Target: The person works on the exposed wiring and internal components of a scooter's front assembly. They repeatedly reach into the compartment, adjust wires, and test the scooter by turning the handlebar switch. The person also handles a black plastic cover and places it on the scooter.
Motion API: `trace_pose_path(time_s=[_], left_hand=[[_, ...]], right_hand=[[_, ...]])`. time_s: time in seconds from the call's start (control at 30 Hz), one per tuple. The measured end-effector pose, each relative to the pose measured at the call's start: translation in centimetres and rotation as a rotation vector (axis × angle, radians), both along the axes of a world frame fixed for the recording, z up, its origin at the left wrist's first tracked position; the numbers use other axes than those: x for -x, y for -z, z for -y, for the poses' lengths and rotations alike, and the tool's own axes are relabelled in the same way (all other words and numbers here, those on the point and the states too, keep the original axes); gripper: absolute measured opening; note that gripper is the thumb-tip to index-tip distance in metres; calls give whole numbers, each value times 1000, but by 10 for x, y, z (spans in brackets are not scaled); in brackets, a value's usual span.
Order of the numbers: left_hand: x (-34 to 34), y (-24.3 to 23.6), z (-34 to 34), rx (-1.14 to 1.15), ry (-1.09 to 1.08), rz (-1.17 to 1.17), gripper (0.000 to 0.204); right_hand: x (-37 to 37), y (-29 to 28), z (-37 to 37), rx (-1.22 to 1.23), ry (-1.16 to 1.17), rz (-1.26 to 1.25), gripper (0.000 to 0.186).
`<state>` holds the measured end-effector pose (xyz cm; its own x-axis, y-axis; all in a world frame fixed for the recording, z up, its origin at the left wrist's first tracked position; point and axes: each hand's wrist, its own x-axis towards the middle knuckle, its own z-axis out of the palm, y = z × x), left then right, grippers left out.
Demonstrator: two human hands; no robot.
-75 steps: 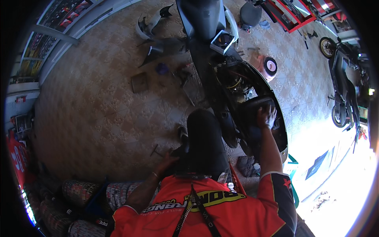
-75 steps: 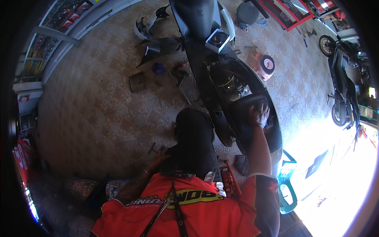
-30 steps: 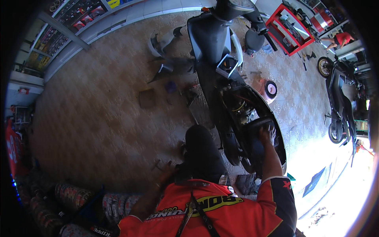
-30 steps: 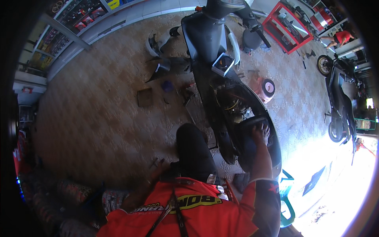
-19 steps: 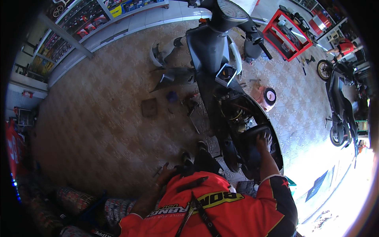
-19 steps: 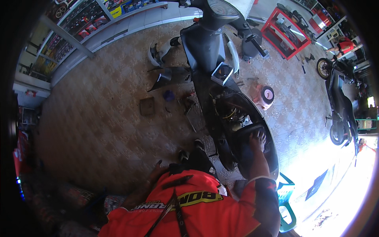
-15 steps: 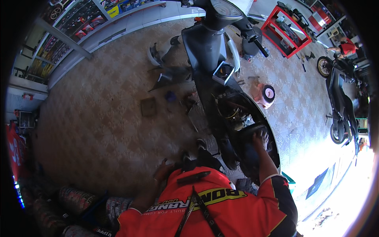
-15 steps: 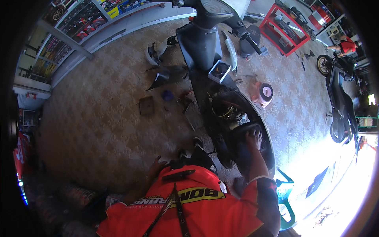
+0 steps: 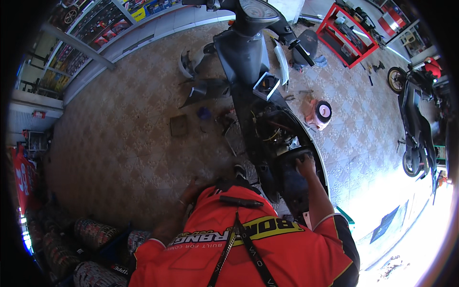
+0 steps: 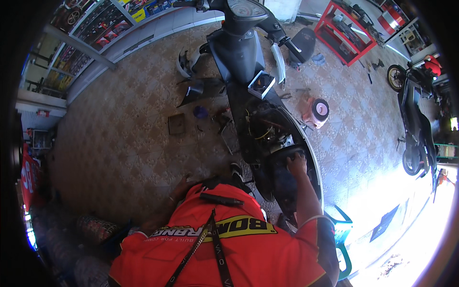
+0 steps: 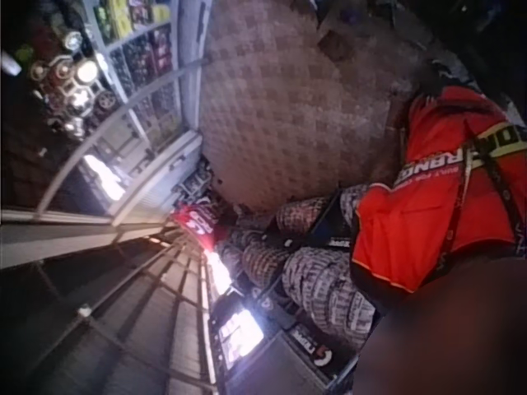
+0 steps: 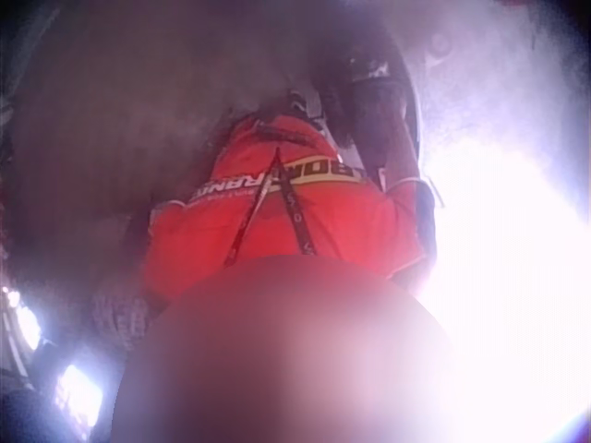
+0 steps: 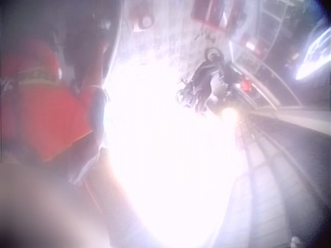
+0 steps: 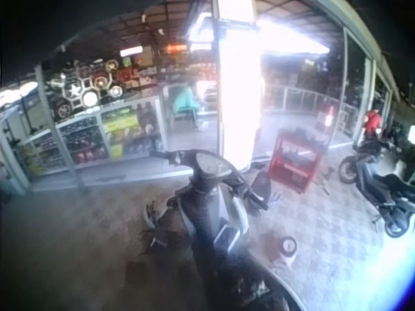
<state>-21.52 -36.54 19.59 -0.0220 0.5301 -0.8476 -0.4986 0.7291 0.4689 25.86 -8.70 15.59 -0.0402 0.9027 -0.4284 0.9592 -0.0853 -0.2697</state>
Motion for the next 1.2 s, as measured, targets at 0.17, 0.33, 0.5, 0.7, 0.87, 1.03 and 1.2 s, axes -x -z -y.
trace_pose_path(time_s=[0.17,0.33,0.5,0.7,0.87,1.03,1.2], left_hand=[[-2,-1,-10,51,46,-83,87],[6,31,3,-2,8,-24,86],[23,60,11,-300,392,-177,87],[23,83,-2,-182,561,-92,89],[28,95,15,-125,698,-58,91],[30,110,39,-80,783,-62,93],[30,122,64,-91,786,-103,95]], right_hand=[[-4,2,1,16,1,-23,59],[-7,-24,17,-83,32,-123,59],[-71,-94,88,-103,161,77,49],[-127,-106,191,-163,677,205,73],[-154,-81,214,61,705,211,103],[-167,-72,216,16,632,174,98],[-177,-106,215,122,488,-19,105]])
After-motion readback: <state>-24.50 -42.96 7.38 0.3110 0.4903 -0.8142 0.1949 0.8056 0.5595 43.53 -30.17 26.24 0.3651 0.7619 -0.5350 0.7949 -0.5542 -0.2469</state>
